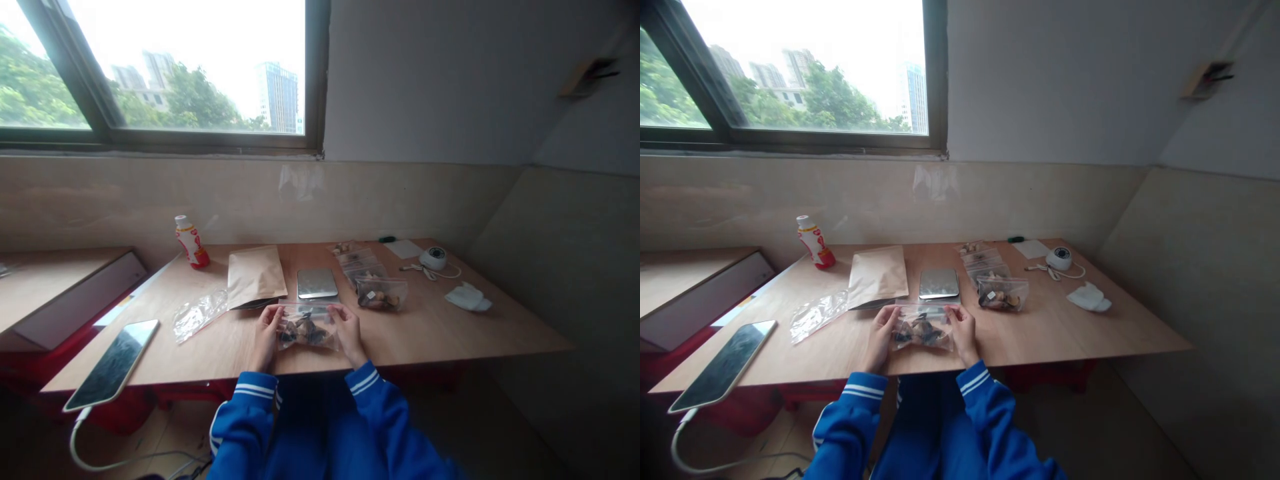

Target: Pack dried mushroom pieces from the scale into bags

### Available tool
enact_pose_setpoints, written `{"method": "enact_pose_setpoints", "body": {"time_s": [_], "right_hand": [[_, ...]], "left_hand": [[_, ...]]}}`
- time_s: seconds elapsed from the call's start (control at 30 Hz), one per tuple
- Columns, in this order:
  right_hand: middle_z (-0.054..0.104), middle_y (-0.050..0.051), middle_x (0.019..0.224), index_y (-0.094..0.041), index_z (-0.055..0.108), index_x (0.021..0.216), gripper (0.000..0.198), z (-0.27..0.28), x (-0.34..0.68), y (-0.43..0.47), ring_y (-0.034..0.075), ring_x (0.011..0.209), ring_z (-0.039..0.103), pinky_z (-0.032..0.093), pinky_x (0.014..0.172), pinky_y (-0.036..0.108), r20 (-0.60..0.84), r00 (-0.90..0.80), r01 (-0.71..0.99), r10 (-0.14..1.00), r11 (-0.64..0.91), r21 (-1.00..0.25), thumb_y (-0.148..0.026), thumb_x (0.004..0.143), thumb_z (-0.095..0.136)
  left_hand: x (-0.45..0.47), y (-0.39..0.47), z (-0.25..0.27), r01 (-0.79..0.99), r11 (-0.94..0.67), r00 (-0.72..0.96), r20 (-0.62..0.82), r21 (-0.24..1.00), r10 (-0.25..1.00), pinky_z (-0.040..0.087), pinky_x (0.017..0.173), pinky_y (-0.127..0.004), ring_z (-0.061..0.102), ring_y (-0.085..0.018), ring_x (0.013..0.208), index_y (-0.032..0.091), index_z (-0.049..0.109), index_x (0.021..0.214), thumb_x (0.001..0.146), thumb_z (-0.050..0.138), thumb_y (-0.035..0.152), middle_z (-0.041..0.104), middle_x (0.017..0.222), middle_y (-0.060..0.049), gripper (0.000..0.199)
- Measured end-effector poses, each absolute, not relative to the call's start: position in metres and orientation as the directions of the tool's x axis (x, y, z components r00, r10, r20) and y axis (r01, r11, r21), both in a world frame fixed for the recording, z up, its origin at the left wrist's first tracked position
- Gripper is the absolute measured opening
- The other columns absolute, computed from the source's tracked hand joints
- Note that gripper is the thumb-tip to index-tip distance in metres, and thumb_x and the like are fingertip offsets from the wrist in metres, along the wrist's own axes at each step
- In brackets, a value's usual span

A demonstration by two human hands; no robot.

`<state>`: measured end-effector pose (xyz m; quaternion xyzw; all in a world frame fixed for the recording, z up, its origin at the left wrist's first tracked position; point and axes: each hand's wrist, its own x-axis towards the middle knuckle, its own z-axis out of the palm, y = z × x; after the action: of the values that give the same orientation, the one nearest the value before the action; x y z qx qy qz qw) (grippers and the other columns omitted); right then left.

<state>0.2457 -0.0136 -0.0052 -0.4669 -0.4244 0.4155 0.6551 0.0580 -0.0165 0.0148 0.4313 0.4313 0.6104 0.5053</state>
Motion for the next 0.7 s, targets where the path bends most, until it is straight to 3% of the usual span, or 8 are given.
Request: {"method": "enact_pose_setpoints", "body": {"time_s": [0.13,0.33,0.57,0.7], "right_hand": [[0.064,0.003,0.066,-0.015,0.067,0.08,0.043,-0.0041,0.2477,-0.0137,0.017,0.06,0.06,0.051,0.059,0.03,0.148,0.325,-0.157,0.934,0.208,-0.966,-0.057,0.072,0.065],[0.068,0.006,0.074,-0.016,0.067,0.101,0.051,-0.0047,0.2511,-0.0164,0.02,0.072,0.064,0.055,0.065,0.032,0.166,0.287,-0.093,0.943,0.2,-0.975,-0.06,0.083,0.049],[0.07,0.009,0.083,-0.017,0.061,0.093,0.042,-0.01,0.2522,-0.015,0.022,0.079,0.067,0.057,0.068,0.034,0.138,0.317,-0.147,0.938,0.192,-0.97,-0.056,0.082,0.053],[0.07,0.009,0.082,-0.017,0.06,0.091,0.04,-0.0075,0.2522,-0.0167,0.021,0.073,0.066,0.056,0.061,0.032,0.153,0.362,-0.119,0.919,0.208,-0.971,-0.055,0.082,0.055]], "left_hand": [[0.0569,-0.0157,0.0141,-0.205,-0.108,-0.086,0.092,0.973,0.992,0.043,0.047,-0.017,0.06,-0.01,0.058,0.016,0.062,0.091,0.073,0.068,0.045,0.064,0.077,0.0,0.034],[0.0547,-0.0156,0.0146,-0.194,-0.093,-0.084,0.078,0.977,0.993,0.048,0.051,-0.022,0.064,-0.013,0.06,0.016,0.062,0.091,0.073,0.067,0.049,0.068,0.083,-0.003,0.038],[0.0556,-0.0163,0.0138,-0.235,-0.056,-0.074,0.039,0.97,0.996,0.049,0.05,-0.023,0.066,-0.016,0.06,0.017,0.057,0.091,0.071,0.069,0.05,0.07,0.083,-0.004,0.04],[0.0558,-0.018,0.0158,-0.241,-0.023,-0.064,0.008,0.97,0.998,0.051,0.05,-0.025,0.068,-0.018,0.061,0.018,0.056,0.091,0.069,0.07,0.052,0.071,0.086,-0.006,0.043]]}}
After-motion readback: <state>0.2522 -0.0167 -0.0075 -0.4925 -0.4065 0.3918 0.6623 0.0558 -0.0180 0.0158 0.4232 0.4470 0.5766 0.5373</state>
